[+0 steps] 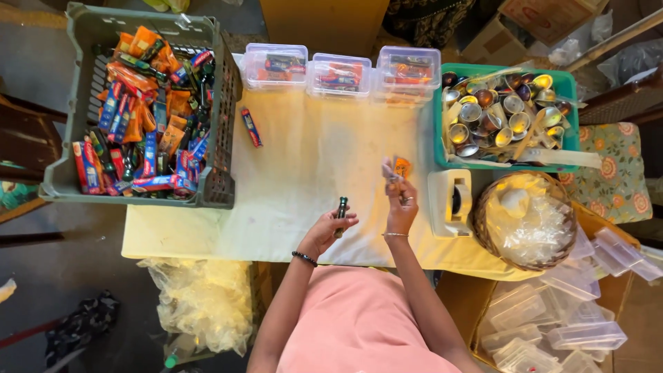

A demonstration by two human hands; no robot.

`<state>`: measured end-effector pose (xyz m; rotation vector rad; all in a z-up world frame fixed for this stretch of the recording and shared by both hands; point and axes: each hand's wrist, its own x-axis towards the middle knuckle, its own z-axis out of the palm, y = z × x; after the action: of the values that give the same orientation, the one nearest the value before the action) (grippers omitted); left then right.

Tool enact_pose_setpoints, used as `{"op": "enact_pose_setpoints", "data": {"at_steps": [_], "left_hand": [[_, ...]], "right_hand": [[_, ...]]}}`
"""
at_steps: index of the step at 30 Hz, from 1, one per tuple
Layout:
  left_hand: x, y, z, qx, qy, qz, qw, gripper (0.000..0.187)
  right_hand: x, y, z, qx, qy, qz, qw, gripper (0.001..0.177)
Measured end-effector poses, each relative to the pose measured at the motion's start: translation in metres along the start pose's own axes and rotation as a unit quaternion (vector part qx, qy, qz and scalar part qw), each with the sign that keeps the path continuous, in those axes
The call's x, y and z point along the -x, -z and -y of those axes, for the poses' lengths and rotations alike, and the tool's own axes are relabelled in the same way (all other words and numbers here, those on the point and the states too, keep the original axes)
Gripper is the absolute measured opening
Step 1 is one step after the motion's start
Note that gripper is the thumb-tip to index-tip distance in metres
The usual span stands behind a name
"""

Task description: The person packs small individual candies from a large crate into small plastic containers and bags by hand.

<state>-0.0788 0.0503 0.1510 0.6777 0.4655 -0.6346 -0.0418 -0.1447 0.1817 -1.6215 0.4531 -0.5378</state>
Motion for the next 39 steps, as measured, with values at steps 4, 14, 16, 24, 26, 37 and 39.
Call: {"op": "enact_pose_setpoints", "data": {"at_steps": [4,14,16,24,26,37,39], "left_hand": [[0.043,-0.067,-0.044,-0.134,0.045,-0.003,0.990,0.065],[0.019,-0.051,-0.051,-0.255,0.084,0.063,0.961,0.020],[0.016,-0.061,-0.057,-0.289,0.099,0.083,0.949,0.021],[-0.019,-0.048,-0.024,-0.517,0.171,0.136,0.827,0.029],[-0.030,-0.038,-0.001,-0.773,-0.062,0.035,0.631,0.033],[-0.013,-0.039,-0.020,-0.848,-0.388,0.024,0.360,0.006],[-0.007,-0.044,-0.023,-0.840,-0.384,0.006,0.383,0.007]], "right_hand": [[-0.002,0.019,0.017,-0.032,0.078,0.214,0.973,0.012],[-0.031,0.047,0.118,0.195,0.404,0.412,0.793,0.041],[-0.033,0.031,0.121,0.269,0.449,0.405,0.750,0.049],[-0.024,0.010,0.009,0.362,0.501,0.477,0.625,0.009],[-0.013,0.010,0.012,0.379,0.433,0.476,0.665,0.012],[-0.029,0.022,-0.045,0.112,-0.383,0.656,0.641,0.020],[-0.036,0.022,-0.038,0.033,-0.420,0.653,0.630,0.025]]}}
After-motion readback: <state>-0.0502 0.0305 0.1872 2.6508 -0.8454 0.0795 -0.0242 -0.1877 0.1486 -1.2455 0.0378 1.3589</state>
